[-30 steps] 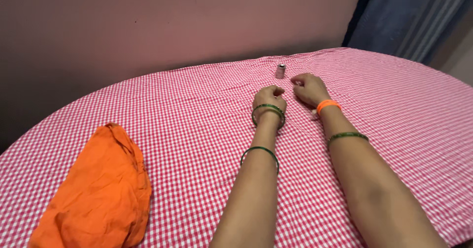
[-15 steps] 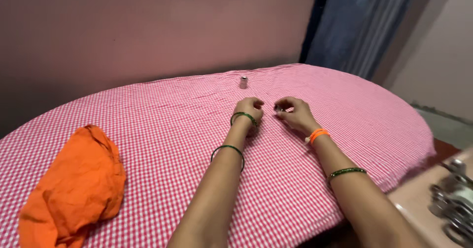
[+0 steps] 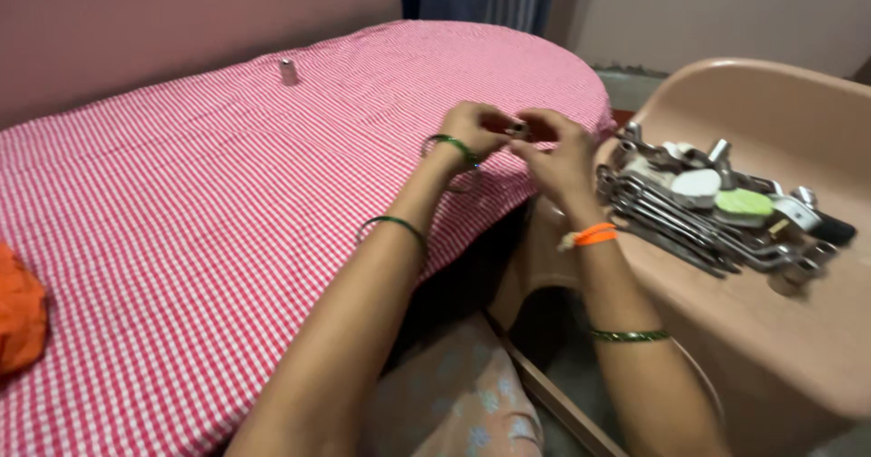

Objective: The person removes a red-and-white checkered tablecloth from a round table, wipes the table surface with an orange cloth, then spreads the tablecloth back over the table. Finally, the person places several metal tools and small white objects onto the table.

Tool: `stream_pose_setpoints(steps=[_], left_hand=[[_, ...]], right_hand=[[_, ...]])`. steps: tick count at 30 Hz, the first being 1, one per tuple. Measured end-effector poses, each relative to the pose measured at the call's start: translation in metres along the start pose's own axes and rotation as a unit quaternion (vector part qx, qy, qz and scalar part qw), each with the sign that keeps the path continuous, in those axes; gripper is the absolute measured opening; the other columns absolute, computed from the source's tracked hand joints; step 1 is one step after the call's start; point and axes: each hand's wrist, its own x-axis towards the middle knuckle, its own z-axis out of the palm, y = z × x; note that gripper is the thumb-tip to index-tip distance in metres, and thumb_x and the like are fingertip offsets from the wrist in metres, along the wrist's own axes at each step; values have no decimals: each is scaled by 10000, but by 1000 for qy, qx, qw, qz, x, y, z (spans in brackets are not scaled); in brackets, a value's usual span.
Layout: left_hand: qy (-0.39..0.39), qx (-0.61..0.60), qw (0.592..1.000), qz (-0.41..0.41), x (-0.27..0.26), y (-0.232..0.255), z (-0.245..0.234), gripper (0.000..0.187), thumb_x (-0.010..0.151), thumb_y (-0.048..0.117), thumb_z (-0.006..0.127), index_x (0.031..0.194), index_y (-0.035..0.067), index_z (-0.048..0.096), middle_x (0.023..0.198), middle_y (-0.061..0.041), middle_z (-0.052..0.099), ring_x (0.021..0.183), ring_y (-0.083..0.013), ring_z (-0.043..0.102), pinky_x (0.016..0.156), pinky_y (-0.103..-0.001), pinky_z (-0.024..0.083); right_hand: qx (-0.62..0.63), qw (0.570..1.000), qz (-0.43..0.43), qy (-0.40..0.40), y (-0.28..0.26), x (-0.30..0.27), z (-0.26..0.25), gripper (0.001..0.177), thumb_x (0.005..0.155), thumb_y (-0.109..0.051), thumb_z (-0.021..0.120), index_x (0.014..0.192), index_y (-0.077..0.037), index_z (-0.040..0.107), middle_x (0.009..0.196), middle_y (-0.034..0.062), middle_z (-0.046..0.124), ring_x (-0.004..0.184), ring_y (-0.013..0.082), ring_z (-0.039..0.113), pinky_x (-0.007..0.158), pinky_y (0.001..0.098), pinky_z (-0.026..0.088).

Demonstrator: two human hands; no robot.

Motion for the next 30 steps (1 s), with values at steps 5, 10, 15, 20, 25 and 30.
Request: stream_pose_setpoints(steps=[5,10,15,20,25,30], left_hand=[[-63,21,998,15,2,44,103,361,747,110,773,1107,95,791,1050,-117,798,968,-215,778,872,-320,602],[-90,24,995,46,0,103,155,349,745,179,800,1091,131,797,1056,-101,790,981,-221,764,883,-338,582],[-115,74,989,50,1,126,165,340,771,193,775,1106,139,794,1072,-108,786,995,-238,756,898,-354,575],[-96,25,992,80,15,100,162,402,763,82,661,1140,146,785,1049,-97,801,976,-223,777,868,-341,603],[-78,39,995,42,13,82,117,366,805,100,704,1162,146,768,1081,-84,791,996,-211,765,907,-321,586],[-24,40,999,27,8,52,54,414,800,31,639,1181,137,762,1104,-78,784,1037,-191,755,936,-306,587]], right_hand=[[-121,990,78,-5,14,-36,-91,314,783,-66,836,1092,-106,802,967,65,797,874,155,772,815,303,609],[-188,979,78,5,45,-42,-162,310,774,-109,858,1079,-113,806,977,70,789,893,172,770,847,305,597],[-277,960,42,-4,72,-36,-178,314,765,-154,827,1078,-171,830,961,88,785,880,223,764,832,359,586],[-373,924,84,10,65,-35,-166,281,754,-243,852,1034,-226,844,889,89,776,843,288,720,801,425,568],[-401,912,85,-24,67,-29,-159,299,756,-258,838,1054,-240,839,898,115,786,933,324,690,878,443,541],[-383,912,117,-83,80,-23,-156,356,817,-133,695,1115,-264,841,1042,153,769,973,345,717,962,440,537]])
